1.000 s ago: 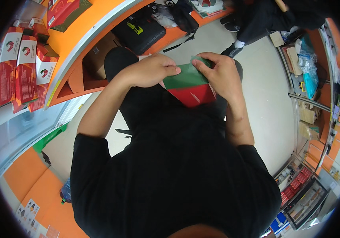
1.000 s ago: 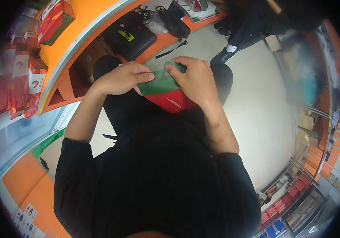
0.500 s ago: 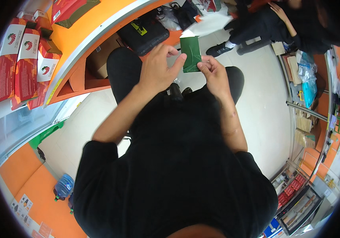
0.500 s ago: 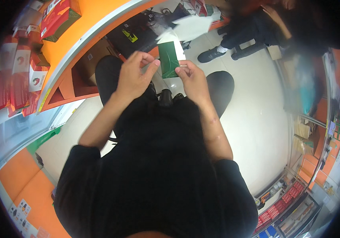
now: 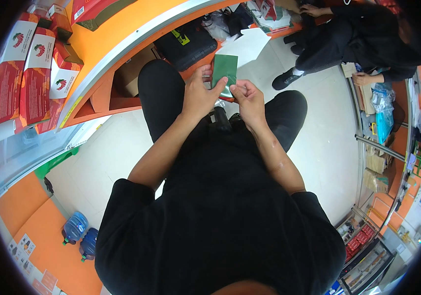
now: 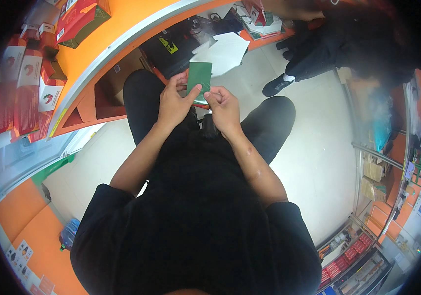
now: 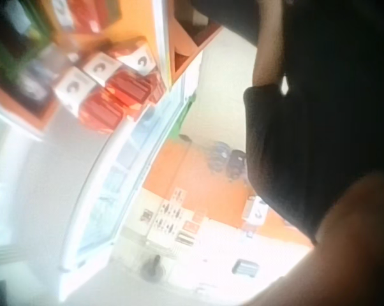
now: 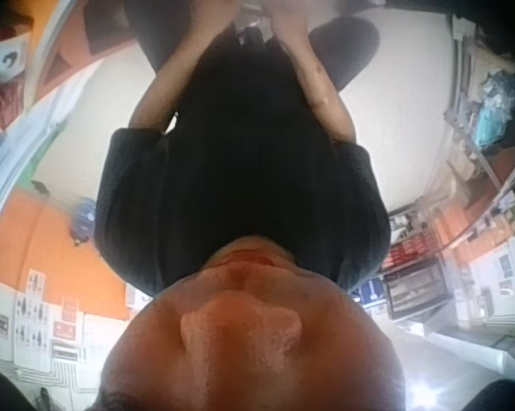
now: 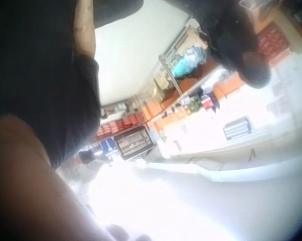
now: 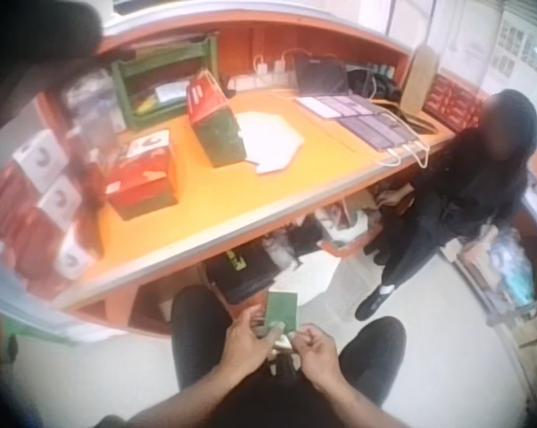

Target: The person assembles small red and green cardboard boxes by hand. They unfold the flat-packed boxes, fold the flaps to form the structure, and place the finished boxes on an orange counter. The process is repeated for multiple units throughout the clip.

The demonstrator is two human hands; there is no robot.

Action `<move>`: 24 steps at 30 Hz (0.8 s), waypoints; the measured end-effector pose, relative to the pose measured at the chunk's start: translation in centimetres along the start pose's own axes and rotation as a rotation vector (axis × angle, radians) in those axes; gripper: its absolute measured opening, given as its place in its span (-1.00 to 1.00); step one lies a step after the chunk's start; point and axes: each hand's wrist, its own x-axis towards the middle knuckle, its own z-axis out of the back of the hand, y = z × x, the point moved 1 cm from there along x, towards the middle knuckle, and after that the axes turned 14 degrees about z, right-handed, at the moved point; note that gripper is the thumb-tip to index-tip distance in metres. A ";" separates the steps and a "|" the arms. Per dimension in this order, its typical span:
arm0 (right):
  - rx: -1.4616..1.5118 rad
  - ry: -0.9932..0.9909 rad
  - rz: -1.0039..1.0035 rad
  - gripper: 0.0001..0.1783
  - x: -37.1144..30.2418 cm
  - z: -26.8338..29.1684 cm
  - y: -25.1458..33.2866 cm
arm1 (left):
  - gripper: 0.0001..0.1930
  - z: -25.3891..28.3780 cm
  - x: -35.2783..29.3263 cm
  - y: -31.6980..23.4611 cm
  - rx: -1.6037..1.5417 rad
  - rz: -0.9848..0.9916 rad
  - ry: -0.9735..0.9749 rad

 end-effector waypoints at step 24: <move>-0.478 -0.014 0.128 -0.73 4.4 -0.2 3.4 | -0.48 2.4 1.7 1.0 0.253 -0.527 -0.198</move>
